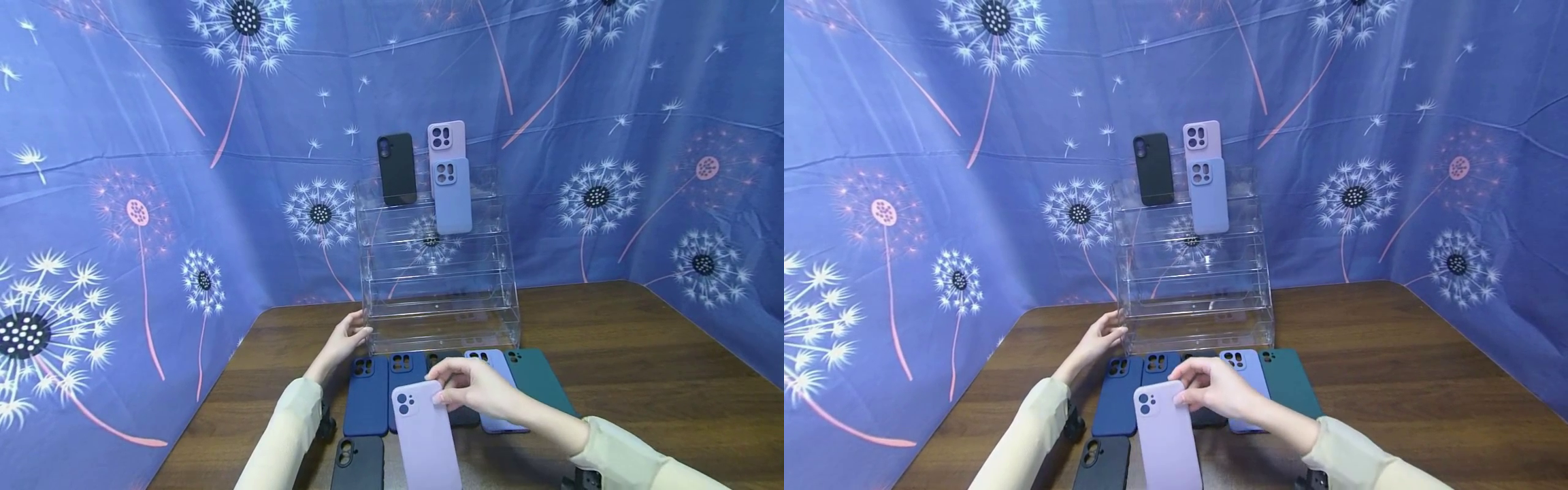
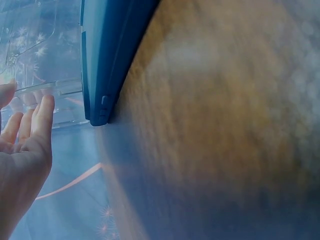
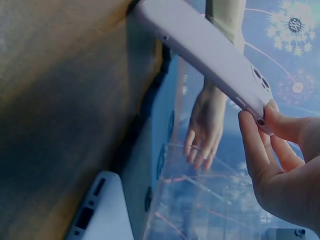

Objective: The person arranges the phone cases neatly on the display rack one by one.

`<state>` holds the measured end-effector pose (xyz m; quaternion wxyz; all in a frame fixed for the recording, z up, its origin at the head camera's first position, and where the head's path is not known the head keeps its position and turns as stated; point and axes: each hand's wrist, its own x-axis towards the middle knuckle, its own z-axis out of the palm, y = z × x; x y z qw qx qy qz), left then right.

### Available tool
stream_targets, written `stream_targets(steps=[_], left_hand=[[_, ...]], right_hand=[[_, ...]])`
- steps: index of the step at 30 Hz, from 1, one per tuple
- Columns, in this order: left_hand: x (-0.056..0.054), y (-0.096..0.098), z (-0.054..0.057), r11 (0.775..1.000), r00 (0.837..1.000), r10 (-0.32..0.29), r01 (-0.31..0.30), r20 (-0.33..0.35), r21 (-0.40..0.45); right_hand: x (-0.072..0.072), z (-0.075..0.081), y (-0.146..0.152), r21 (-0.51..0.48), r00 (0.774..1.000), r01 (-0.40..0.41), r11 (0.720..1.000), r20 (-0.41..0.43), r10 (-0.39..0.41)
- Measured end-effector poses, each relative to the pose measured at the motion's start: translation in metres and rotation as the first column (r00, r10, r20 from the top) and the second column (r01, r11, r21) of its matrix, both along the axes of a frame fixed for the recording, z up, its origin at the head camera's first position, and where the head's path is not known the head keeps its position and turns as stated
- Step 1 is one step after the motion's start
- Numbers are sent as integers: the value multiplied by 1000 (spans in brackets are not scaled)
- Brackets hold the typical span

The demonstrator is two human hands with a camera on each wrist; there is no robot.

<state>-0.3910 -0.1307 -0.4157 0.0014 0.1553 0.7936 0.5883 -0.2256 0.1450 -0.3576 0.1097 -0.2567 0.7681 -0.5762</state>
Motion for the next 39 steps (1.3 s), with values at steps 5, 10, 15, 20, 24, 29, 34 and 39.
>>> stream_targets(steps=[5,10,15,20,24,29,34,39], left_hand=[[0,-1,0,1000,1000,-8,8,-2,0],[1,0,0,1000,1000,-10,10,-11,-5],[1,1,0,1000,1000,-9,9,-4,-21],[1,1,0,1000,1000,-5,5,18,-3],[2,-1,3,1000,1000,-6,6,17,-2],[2,-2,4,1000,1000,-9,9,1,-23],[0,-3,0,1000,1000,-9,9,12,-7],[0,-1,0,1000,1000,-3,3,3,2]], right_hand=[[-3,11,5,9,999,30,1000,-38,-29],[-11,24,11,18,992,86,996,-95,-84],[-23,37,19,21,966,177,984,-195,-170],[-35,52,27,-11,946,230,973,-230,-227],[-43,65,32,-28,921,272,962,-282,-269],[-54,83,36,-36,894,320,947,-318,-315],[-65,99,37,-46,868,355,934,-355,-348],[-76,113,38,-76,846,375,924,-380,-374]])
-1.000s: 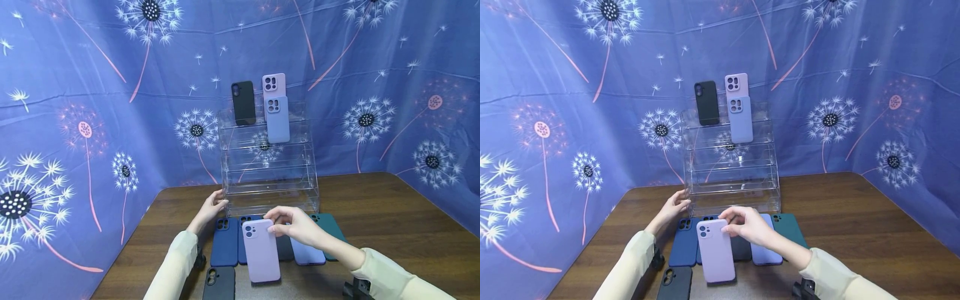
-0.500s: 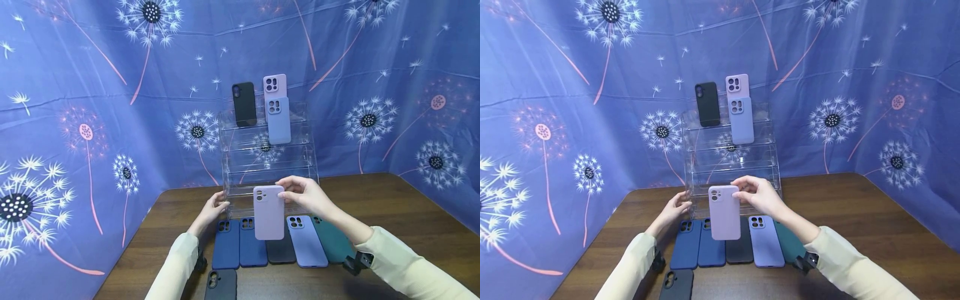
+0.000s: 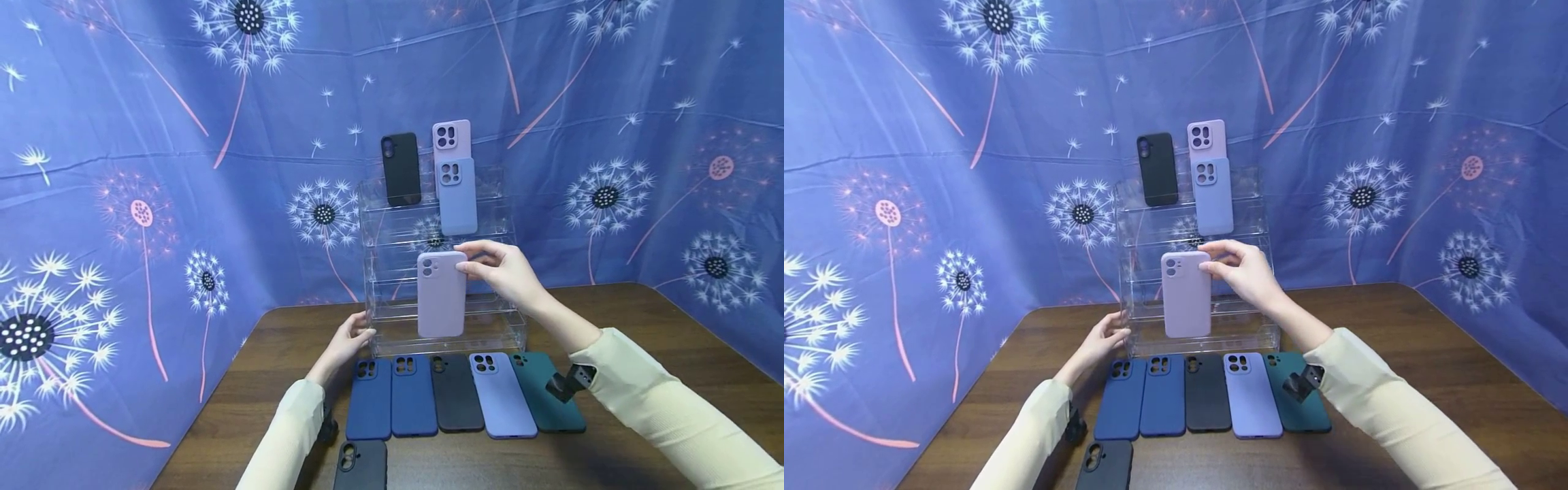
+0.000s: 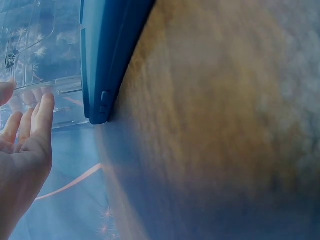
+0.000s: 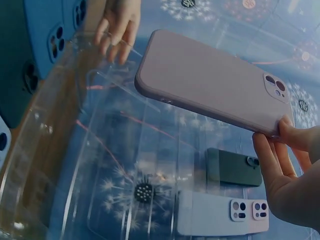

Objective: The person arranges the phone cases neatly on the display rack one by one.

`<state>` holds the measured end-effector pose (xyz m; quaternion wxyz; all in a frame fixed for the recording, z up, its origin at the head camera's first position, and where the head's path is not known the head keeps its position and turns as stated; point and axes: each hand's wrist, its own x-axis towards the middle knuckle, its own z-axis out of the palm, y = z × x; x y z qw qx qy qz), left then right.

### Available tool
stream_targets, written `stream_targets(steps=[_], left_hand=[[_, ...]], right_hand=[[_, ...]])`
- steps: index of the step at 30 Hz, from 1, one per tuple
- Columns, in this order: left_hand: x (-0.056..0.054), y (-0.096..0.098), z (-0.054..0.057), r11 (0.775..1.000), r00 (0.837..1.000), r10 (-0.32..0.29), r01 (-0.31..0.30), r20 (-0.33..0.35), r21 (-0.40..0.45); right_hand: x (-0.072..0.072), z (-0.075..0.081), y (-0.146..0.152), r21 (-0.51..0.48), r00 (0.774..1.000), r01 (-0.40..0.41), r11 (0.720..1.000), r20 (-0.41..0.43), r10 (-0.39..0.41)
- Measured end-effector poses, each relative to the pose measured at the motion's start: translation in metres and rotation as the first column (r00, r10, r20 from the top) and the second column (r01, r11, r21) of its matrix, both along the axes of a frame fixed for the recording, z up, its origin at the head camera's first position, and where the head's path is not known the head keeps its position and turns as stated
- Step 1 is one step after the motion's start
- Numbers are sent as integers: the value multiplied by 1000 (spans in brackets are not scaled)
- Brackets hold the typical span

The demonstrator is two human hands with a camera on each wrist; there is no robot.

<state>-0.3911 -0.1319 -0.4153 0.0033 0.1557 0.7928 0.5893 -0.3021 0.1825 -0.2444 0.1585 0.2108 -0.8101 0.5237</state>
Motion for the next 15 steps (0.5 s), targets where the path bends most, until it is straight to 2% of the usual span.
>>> stream_targets(steps=[4,11,15], left_hand=[[1,-1,2,1000,1000,5,-5,7,7],[22,2,28,999,999,-43,43,20,-1],[24,3,28,999,998,-49,49,28,-1]], right_hand=[[-10,9,-1,-15,999,13,1000,-39,-13],[-27,24,-3,-52,986,119,992,-109,-124],[-40,30,-5,-72,975,160,984,-146,-169]])
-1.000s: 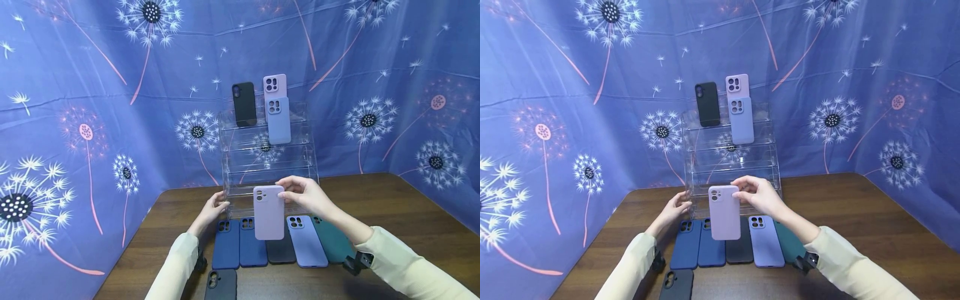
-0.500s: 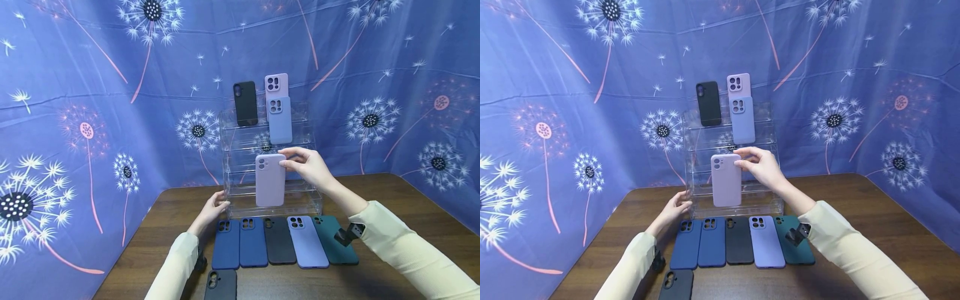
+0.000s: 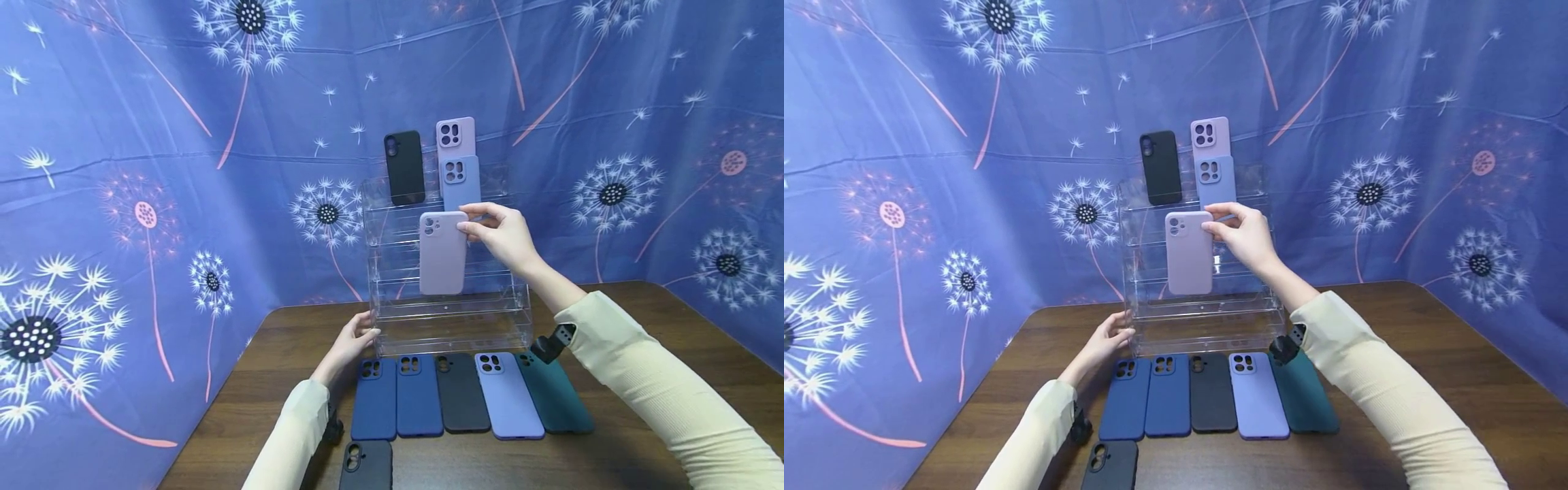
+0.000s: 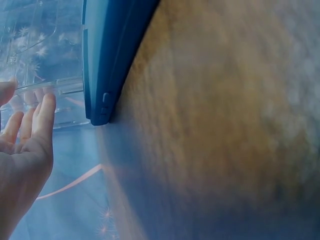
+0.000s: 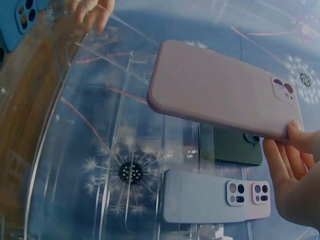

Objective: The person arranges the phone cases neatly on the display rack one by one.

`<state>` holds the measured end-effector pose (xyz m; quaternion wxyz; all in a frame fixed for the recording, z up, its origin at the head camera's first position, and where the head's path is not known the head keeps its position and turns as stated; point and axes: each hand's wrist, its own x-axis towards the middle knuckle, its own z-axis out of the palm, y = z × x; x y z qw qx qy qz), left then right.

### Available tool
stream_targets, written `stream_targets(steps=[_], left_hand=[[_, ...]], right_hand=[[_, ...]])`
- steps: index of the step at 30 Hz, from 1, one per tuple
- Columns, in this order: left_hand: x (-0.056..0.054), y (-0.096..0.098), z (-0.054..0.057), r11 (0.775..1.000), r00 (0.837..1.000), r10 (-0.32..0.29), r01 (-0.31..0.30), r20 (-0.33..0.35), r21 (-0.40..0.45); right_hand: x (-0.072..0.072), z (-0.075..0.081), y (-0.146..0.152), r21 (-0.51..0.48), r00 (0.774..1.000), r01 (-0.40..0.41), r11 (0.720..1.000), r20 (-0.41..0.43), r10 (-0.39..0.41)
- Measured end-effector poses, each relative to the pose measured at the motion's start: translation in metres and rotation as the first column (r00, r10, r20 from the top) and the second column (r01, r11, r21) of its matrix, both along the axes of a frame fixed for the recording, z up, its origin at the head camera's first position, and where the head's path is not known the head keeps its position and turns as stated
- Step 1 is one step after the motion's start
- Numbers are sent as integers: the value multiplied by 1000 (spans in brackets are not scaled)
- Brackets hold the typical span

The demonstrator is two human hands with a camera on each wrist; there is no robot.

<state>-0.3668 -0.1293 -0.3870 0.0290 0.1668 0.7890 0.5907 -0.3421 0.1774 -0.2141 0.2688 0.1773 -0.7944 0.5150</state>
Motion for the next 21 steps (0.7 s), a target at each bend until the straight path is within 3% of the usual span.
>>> stream_targets(steps=[12,21], left_hand=[[-7,-2,-3,1000,1000,-6,6,5,6],[-27,-6,-28,1000,1000,23,-23,-1,-15]], right_hand=[[-30,23,-12,-109,996,36,993,-79,-45],[-53,33,-20,-185,988,45,982,-140,-71]])
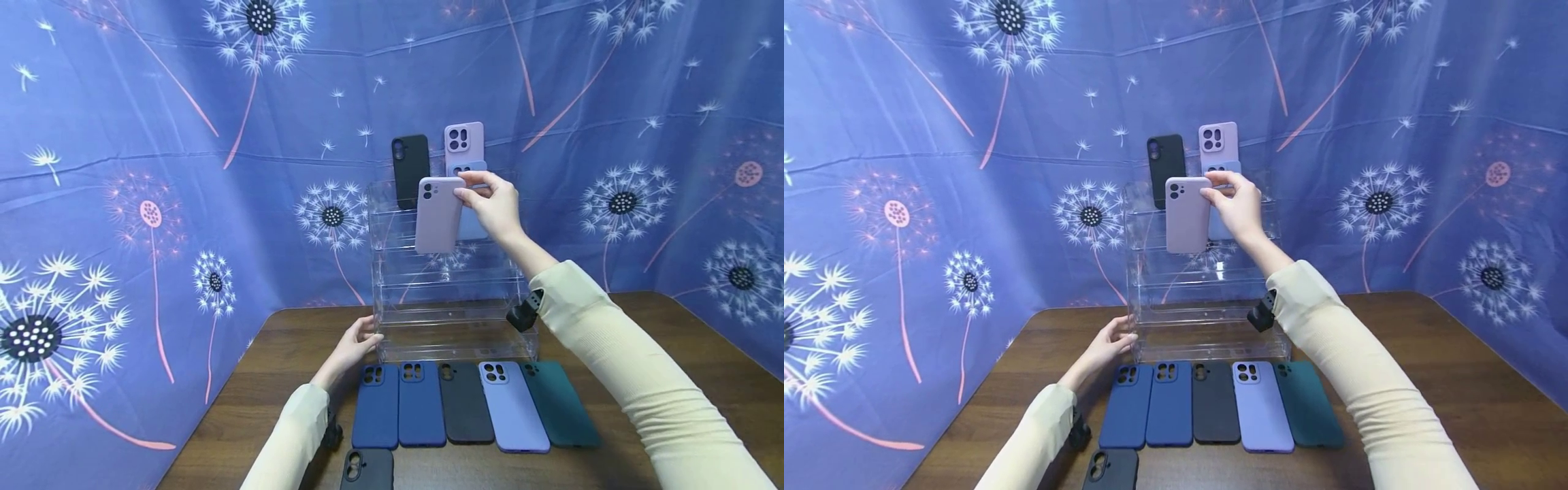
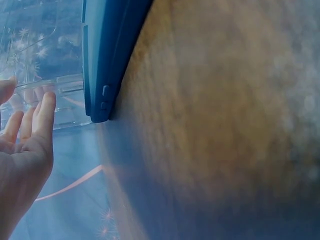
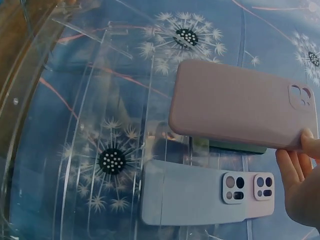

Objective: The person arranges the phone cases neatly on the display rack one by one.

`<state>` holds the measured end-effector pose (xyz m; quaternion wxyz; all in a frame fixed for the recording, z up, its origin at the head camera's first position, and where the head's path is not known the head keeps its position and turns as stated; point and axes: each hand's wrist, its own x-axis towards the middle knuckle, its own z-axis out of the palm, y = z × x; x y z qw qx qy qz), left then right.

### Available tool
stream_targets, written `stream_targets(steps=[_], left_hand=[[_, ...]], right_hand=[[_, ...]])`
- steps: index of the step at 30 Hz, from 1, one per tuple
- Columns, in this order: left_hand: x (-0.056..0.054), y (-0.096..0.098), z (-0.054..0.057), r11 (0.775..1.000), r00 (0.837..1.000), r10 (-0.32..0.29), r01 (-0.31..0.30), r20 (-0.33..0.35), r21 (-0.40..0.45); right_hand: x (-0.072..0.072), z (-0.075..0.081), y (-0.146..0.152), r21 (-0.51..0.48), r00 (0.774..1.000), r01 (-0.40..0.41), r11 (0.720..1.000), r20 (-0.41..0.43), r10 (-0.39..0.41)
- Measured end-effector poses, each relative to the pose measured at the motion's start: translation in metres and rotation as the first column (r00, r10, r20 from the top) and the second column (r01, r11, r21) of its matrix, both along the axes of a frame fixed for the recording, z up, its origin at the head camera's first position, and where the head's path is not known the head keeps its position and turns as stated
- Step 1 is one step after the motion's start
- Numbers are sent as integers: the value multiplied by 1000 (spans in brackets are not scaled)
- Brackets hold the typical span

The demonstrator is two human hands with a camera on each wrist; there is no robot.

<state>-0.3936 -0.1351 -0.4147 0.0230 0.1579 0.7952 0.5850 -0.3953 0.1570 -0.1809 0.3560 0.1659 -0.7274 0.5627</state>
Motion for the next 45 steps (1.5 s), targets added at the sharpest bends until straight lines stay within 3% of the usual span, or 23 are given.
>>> stream_targets(steps=[8,15,34,41,45], left_hand=[[0,2,-2,1000,1000,-15,15,-2,18],[3,6,-6,999,999,-33,33,18,3],[1,1,-7,999,1000,-17,17,7,42],[19,5,20,998,999,-31,30,15,54],[19,4,21,998,999,-34,34,5,48]], right_hand=[[-18,4,-6,-43,998,33,999,-43,-35],[-30,2,-6,-86,995,90,992,-29,-92],[-58,-8,-30,23,991,133,991,-25,-132],[-70,-4,-34,-85,992,127,988,30,-125],[-77,-5,-36,-123,989,139,983,62,-132]])
